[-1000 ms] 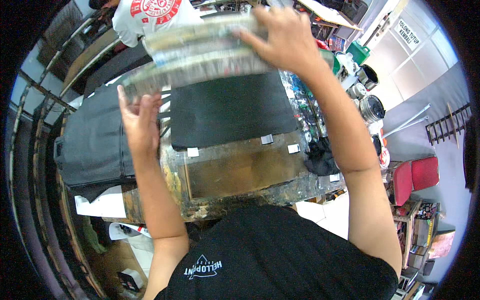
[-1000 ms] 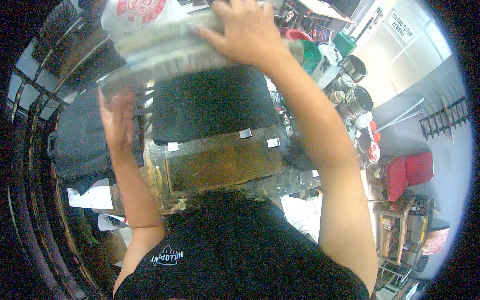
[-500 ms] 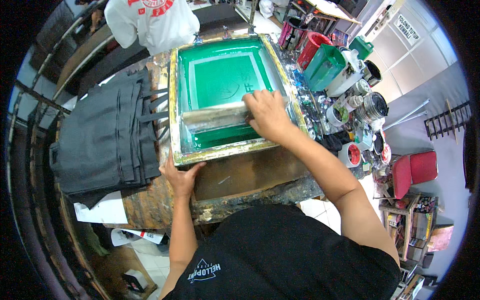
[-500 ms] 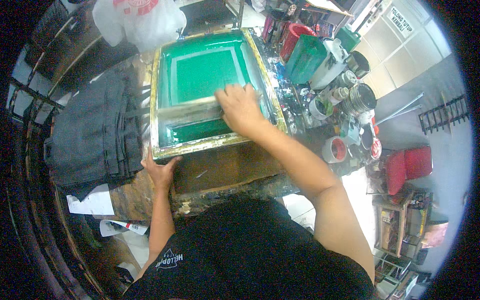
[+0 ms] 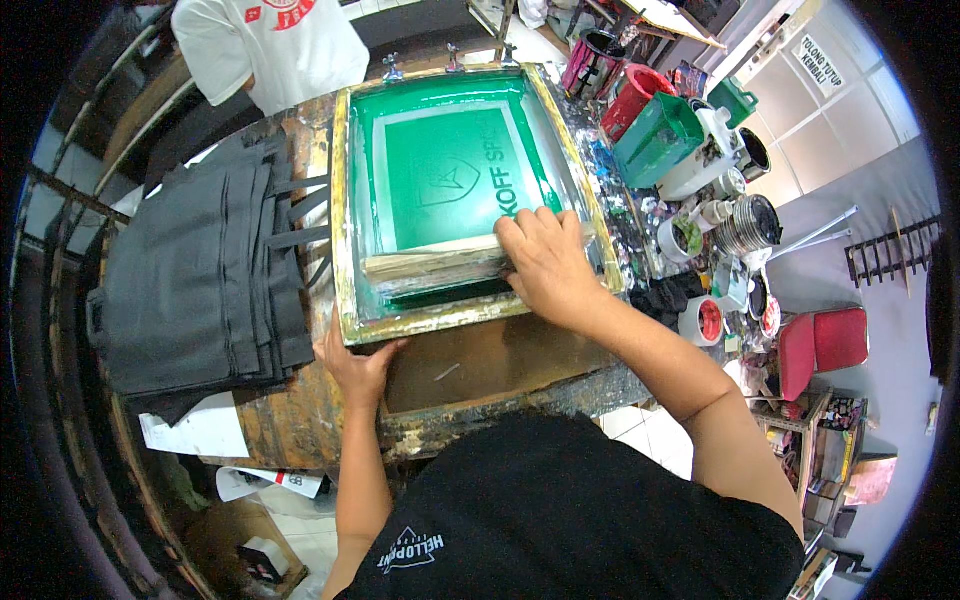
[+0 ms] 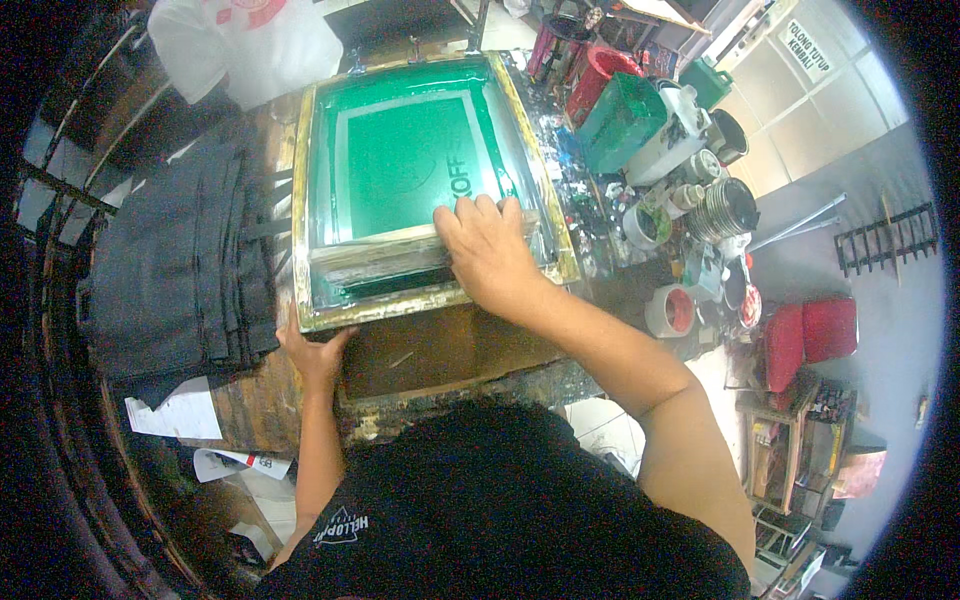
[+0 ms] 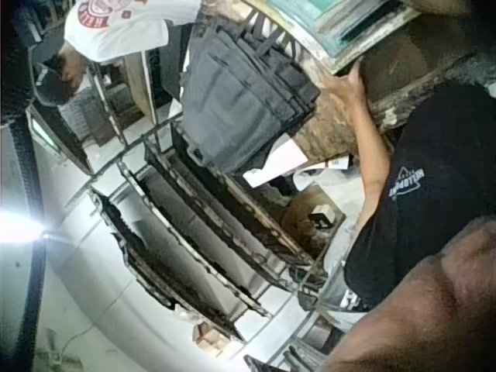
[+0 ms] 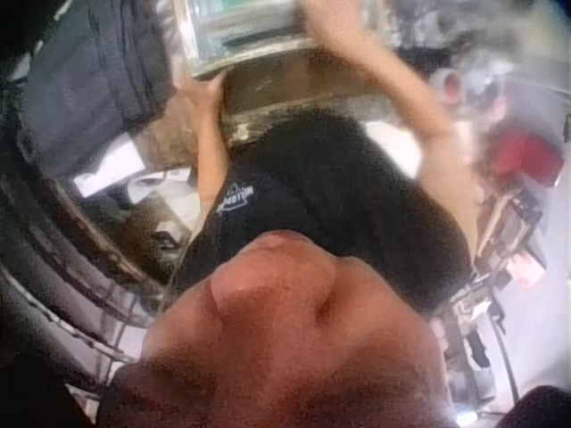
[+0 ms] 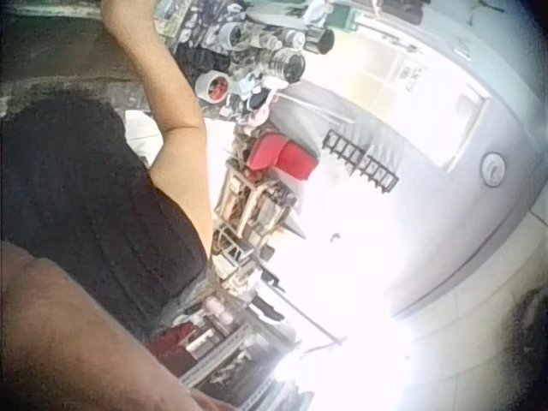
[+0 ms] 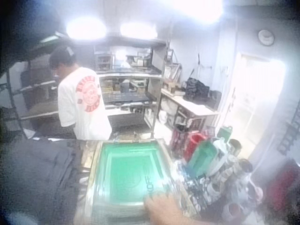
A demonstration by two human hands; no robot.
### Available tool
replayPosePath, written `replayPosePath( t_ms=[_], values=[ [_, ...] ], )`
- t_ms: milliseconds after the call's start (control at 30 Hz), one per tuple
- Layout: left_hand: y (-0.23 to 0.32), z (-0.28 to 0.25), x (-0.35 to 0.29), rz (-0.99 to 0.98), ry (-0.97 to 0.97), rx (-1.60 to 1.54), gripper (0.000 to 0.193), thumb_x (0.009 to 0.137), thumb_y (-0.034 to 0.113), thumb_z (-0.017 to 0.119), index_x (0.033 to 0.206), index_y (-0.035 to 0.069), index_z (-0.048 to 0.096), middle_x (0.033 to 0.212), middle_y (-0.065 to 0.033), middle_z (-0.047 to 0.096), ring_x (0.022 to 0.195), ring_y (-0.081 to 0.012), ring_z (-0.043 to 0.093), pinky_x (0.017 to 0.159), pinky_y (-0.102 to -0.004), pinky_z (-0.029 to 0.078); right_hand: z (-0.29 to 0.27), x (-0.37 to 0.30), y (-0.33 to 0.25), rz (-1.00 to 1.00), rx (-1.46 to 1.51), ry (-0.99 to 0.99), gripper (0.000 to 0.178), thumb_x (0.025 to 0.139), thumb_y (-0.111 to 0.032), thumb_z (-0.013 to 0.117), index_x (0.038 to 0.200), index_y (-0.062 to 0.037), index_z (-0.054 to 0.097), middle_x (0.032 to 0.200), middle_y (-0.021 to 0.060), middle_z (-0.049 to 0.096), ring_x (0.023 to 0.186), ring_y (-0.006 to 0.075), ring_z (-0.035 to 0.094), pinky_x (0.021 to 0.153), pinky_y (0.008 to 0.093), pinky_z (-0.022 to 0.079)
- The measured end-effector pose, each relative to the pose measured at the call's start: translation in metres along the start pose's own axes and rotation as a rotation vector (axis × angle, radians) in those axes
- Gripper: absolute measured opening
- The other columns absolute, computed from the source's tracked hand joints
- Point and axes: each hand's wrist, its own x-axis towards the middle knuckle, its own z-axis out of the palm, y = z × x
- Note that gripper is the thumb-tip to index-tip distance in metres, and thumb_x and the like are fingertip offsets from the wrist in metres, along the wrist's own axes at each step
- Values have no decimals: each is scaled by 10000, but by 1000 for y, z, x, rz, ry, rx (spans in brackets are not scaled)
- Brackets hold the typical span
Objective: The person prints logos onto black tote bags by positioning each bag on a flat surface, lowering a screen frame over it, and pulling a squeegee across the screen to apply green ink. They repeat this process for multiple bags, lifting the frame and stacking the finished items after each print.
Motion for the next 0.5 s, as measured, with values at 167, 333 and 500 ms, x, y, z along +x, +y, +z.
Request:
replayPosePath(
  t_ms=[167,333,500],
  values=[
    [-1,0,0,-20,-18,-18,1100,514,397,1014,1446,11,574,1261,-159,691,1127,-359,544,1014,-464,368,32,56,26,-9,-29,151,321,794,-85,689,1094,-108,578,986,98,588,998,293,571,840,479,365],
    [-2,-2,-5,-63,-36,-20,1119,490,357,1019,1452,5,568,1266,-167,683,1117,-365,544,1019,-477,378,84,152,92,-4,-94,207,552,733,-151,826,1201,-118,536,1082,91,598,1081,321,572,882,503,385],
    [9,-9,5,9,-74,72,1178,469,458,1008,1448,-23,566,1186,-163,694,1081,-348,546,986,-469,360,99,248,153,-25,-81,131,527,806,-183,779,1294,-128,587,1149,97,661,1139,328,616,972,577,398]
  ],
)
